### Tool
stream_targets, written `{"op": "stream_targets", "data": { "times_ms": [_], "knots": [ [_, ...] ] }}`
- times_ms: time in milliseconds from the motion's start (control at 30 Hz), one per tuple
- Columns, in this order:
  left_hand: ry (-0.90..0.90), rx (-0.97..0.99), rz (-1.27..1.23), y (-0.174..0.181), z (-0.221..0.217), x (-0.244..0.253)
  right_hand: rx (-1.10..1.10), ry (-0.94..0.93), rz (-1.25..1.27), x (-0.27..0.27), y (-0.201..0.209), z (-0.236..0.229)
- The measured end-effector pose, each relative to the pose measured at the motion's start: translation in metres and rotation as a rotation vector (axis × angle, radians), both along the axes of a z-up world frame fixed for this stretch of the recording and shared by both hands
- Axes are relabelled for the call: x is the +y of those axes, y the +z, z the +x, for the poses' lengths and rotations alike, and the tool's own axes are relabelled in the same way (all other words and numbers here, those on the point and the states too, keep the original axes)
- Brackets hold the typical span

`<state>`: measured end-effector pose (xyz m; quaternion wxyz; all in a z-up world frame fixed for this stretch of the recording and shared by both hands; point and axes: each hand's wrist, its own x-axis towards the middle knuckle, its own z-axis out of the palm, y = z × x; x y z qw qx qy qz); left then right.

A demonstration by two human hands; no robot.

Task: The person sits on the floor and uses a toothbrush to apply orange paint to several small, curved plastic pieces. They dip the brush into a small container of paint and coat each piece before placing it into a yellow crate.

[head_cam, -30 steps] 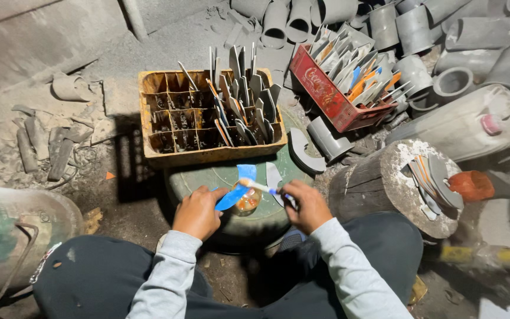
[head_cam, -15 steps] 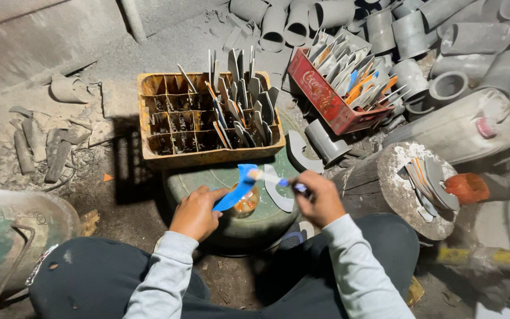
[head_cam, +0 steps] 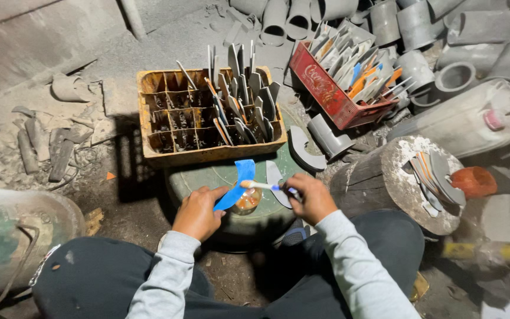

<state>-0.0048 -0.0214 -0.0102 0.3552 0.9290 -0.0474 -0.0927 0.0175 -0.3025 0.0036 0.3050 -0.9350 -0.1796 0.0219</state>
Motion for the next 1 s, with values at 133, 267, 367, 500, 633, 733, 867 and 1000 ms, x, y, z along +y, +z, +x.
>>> {"op": "stream_targets", "data": {
  "times_ms": [133,267,367,500,633,733,867,1000],
  "knots": [
    [-0.049,-0.009,0.090,0.006,-0.005,-0.005,-0.102,-0.038,-0.030,-0.021,0.006,0.021],
    [-0.085,-0.010,0.133,0.013,-0.005,-0.005,-0.079,-0.170,-0.103,-0.033,-0.005,0.030],
    [-0.092,-0.086,0.030,0.018,-0.002,0.000,-0.036,-0.211,0.031,-0.041,-0.022,0.034],
    [-0.019,-0.092,-0.025,0.026,0.001,0.014,0.136,-0.085,-0.131,-0.027,-0.065,0.028],
    [0.029,-0.225,-0.164,0.030,0.001,0.021,0.136,-0.038,-0.299,0.003,-0.101,0.020],
    [0.027,-0.251,-0.217,0.026,0.004,0.023,0.050,-0.052,-0.437,0.015,-0.112,0.014],
    [-0.019,-0.245,-0.249,0.017,0.005,0.027,0.031,-0.038,-0.501,0.021,-0.112,0.010],
    [-0.010,-0.124,-0.315,0.011,0.005,0.027,0.064,-0.025,-0.521,0.030,-0.105,0.009]
  ]
}}
